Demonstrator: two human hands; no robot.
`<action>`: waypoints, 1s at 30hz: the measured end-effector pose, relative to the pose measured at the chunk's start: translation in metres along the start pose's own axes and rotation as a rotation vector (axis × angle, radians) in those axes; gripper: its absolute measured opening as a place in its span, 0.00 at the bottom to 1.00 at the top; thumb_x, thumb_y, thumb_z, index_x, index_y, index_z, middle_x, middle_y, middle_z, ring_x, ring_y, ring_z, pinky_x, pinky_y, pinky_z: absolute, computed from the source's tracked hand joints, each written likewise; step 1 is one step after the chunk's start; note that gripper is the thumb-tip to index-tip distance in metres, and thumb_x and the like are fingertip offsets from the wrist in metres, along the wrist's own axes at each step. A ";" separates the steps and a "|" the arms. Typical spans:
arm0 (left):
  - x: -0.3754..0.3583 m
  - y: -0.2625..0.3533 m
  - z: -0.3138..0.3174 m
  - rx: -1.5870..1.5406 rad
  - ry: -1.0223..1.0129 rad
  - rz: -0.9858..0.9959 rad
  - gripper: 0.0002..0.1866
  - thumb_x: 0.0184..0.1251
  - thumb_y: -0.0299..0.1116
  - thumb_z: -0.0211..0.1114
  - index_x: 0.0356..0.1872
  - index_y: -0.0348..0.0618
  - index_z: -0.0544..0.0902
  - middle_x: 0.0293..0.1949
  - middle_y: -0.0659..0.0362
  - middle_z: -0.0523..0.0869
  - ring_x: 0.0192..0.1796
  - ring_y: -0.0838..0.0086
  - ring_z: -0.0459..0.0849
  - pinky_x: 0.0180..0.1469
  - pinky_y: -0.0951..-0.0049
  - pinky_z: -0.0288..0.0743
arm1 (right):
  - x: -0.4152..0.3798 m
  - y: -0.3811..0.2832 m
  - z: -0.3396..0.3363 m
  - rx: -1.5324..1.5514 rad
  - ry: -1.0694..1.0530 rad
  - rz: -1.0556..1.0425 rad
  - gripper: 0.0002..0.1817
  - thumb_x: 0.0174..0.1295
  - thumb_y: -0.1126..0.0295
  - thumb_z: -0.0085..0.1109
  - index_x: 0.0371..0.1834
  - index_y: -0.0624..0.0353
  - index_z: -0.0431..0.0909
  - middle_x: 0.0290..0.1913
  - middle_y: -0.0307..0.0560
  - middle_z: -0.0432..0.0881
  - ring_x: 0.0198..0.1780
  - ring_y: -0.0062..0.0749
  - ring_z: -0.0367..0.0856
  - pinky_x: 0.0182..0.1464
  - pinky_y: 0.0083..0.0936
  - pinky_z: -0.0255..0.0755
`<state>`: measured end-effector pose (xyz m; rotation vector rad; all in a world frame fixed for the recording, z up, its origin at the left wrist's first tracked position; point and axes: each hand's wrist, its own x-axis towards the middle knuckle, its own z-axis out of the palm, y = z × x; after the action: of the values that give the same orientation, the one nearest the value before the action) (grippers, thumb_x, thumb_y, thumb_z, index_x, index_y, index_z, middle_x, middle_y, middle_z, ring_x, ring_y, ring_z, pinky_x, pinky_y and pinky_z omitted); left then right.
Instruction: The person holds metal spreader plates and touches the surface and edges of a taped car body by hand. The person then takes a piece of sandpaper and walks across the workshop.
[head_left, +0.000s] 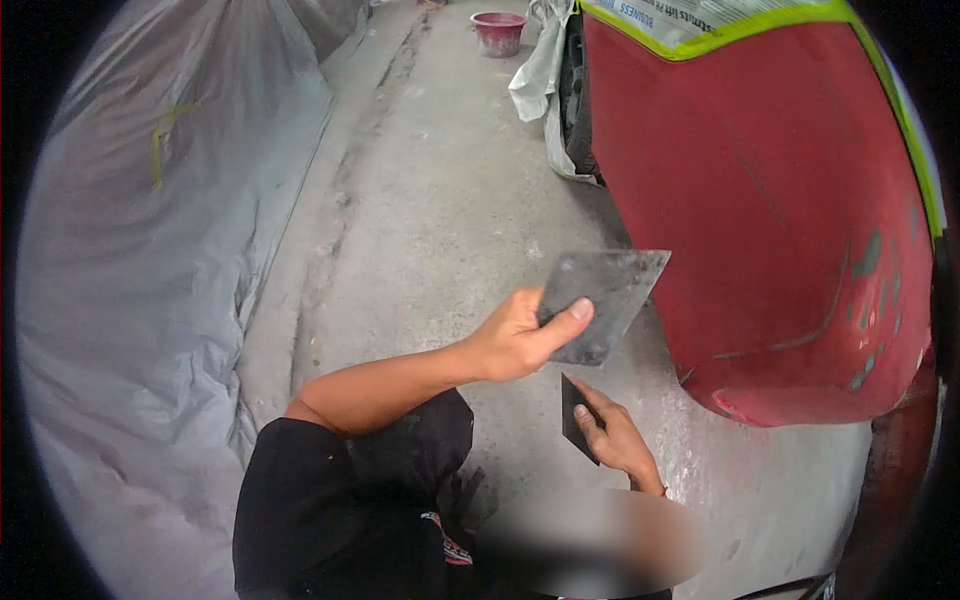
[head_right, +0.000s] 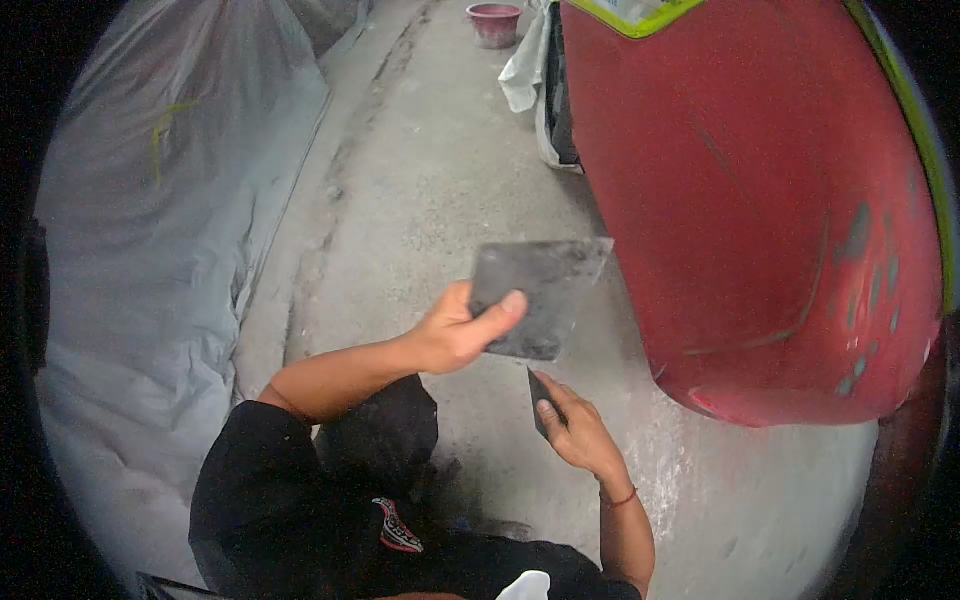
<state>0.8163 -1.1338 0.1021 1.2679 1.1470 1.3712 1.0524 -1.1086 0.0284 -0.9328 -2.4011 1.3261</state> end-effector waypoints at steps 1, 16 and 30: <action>0.009 -0.004 -0.003 0.114 -0.055 -0.086 0.19 0.79 0.46 0.57 0.44 0.36 0.82 0.30 0.65 0.81 0.36 0.83 0.76 0.38 0.73 0.73 | 0.003 -0.008 -0.006 0.053 -0.104 0.103 0.24 0.73 0.66 0.50 0.70 0.63 0.70 0.60 0.64 0.79 0.60 0.57 0.79 0.64 0.39 0.70; -0.048 0.151 -0.053 -0.598 0.503 -1.012 0.19 0.73 0.39 0.66 0.55 0.34 0.80 0.48 0.55 0.86 0.51 0.68 0.85 0.56 0.64 0.78 | -0.035 -0.233 -0.050 -0.012 -0.219 0.484 0.23 0.72 0.63 0.50 0.66 0.62 0.74 0.62 0.64 0.78 0.65 0.56 0.76 0.68 0.40 0.68; -0.014 0.453 -0.190 -0.411 0.171 -0.574 0.15 0.73 0.38 0.67 0.47 0.35 0.85 0.43 0.61 0.88 0.43 0.78 0.84 0.48 0.72 0.78 | 0.083 -0.480 -0.228 -0.342 -0.071 0.277 0.20 0.62 0.71 0.50 0.55 0.68 0.79 0.50 0.68 0.82 0.55 0.60 0.81 0.59 0.48 0.73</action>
<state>0.6134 -1.2240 0.5411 0.4817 1.1503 1.2011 0.9015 -1.0869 0.5445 -1.3723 -2.6834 1.0603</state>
